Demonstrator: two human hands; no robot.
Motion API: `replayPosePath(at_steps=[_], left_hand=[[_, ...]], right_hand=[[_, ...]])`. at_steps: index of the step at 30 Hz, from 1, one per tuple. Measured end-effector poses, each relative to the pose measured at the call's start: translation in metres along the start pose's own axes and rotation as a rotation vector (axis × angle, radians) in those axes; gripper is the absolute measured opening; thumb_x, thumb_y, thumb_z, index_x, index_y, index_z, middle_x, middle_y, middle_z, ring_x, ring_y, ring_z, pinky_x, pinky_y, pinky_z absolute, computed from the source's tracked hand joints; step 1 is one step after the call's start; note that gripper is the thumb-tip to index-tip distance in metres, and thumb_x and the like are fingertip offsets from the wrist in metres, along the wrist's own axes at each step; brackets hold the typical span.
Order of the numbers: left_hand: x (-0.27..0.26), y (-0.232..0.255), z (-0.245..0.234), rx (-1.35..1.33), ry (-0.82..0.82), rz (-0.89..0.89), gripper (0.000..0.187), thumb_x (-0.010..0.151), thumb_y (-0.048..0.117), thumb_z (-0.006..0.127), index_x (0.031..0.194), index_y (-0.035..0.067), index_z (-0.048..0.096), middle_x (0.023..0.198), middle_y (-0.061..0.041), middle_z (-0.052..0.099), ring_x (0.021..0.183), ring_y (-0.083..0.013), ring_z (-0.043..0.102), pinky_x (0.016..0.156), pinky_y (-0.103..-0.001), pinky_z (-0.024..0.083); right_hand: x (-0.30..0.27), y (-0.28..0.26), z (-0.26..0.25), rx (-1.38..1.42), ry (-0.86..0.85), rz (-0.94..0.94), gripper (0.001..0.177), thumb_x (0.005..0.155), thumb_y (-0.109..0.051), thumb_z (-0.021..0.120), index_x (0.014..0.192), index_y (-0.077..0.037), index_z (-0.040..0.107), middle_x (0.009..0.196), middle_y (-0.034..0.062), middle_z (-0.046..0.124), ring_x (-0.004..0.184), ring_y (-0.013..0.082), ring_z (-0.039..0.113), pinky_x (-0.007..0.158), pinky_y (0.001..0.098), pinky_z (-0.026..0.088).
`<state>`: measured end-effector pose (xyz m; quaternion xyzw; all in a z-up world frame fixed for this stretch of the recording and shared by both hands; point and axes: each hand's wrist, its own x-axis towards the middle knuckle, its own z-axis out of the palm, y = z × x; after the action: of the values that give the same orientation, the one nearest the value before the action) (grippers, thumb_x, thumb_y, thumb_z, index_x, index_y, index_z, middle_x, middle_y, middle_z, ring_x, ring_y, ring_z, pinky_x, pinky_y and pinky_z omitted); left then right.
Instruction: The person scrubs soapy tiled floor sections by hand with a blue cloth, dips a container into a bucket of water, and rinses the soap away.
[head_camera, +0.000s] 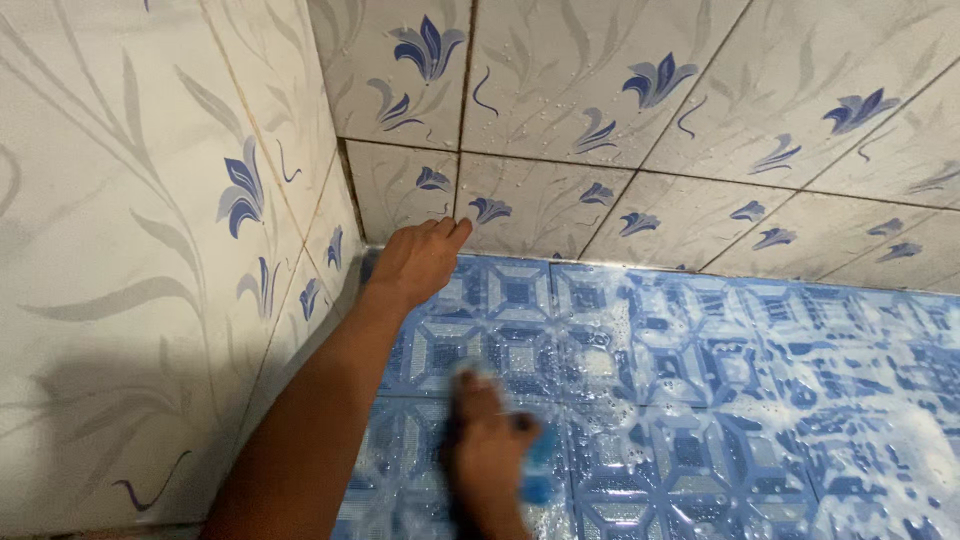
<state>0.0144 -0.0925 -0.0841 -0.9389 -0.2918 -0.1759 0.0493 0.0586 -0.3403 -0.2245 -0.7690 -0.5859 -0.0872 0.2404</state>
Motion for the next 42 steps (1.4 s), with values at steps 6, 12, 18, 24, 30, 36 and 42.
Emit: replayPosePath(at_steps=[6,12,18,24,30,36,42], left_hand=[[0.003,0.005,-0.002,0.009,-0.055,-0.041,0.035,0.087,0.007,0.061,0.122,0.005,0.059,0.106,-0.013,0.069,0.098,-0.0295,0.069,0.074,-0.041,0.060],[0.006,0.001,0.004,0.004,-0.058,-0.041,0.024,0.087,0.006,0.060,0.111,0.005,0.063,0.104,-0.013,0.070,0.097,-0.0301,0.070,0.078,-0.043,0.059],[0.000,-0.016,0.010,-0.020,-0.035,-0.058,0.014,0.087,0.006,0.061,0.099,0.005,0.067,0.100,-0.012,0.071,0.095,-0.0320,0.070,0.079,-0.045,0.059],[-0.002,-0.028,0.009,0.000,-0.063,-0.099,0.013,0.085,0.008,0.063,0.098,0.005,0.067,0.099,-0.014,0.073,0.092,-0.0336,0.071,0.077,-0.046,0.059],[0.007,-0.035,0.004,-0.052,-0.017,-0.117,0.011,0.087,0.010,0.064,0.095,0.005,0.068,0.097,-0.016,0.073,0.089,-0.0374,0.071,0.076,-0.049,0.058],[0.006,-0.032,0.003,-0.064,-0.058,-0.117,0.011,0.086,0.010,0.064,0.094,0.003,0.068,0.096,-0.017,0.073,0.087,-0.0373,0.071,0.076,-0.048,0.058],[-0.002,-0.032,0.006,-0.041,-0.054,-0.125,0.010,0.086,0.009,0.064,0.093,0.004,0.068,0.093,-0.016,0.073,0.085,-0.0367,0.071,0.075,-0.048,0.058]], right_hand=[[0.023,0.083,-0.007,-0.394,0.064,0.247,0.071,0.074,-0.014,0.057,0.143,-0.014,0.043,0.153,0.0061,0.049,0.137,0.0275,0.048,0.099,0.0624,0.037],[0.030,-0.062,0.018,-0.001,-0.065,-0.047,0.075,0.080,-0.004,0.057,0.153,-0.001,0.040,0.153,0.0264,0.049,0.141,0.0370,0.043,0.111,0.0556,0.033],[0.040,-0.060,0.008,0.269,-0.118,-0.276,0.069,0.086,-0.006,0.056,0.153,0.002,0.041,0.155,0.0229,0.049,0.142,0.0420,0.044,0.114,0.0602,0.029],[0.065,0.081,-0.013,-0.102,-0.058,0.060,0.059,0.091,-0.013,0.052,0.149,-0.007,0.045,0.157,0.0226,0.044,0.136,0.0412,0.049,0.110,0.0545,0.042],[0.076,0.036,0.014,-0.003,0.009,0.024,0.070,0.086,-0.019,0.056,0.149,0.006,0.038,0.147,0.0311,0.046,0.139,0.0472,0.043,0.117,0.0535,0.031],[0.059,-0.080,0.015,0.362,-0.225,-0.291,0.065,0.079,-0.013,0.061,0.142,-0.002,0.049,0.149,0.0250,0.051,0.140,0.0483,0.045,0.120,0.0540,0.031],[0.080,0.017,0.002,0.141,-0.256,0.000,0.059,0.089,-0.009,0.050,0.148,-0.002,0.053,0.138,0.0254,0.058,0.124,0.0429,0.054,0.106,0.0527,0.039]])
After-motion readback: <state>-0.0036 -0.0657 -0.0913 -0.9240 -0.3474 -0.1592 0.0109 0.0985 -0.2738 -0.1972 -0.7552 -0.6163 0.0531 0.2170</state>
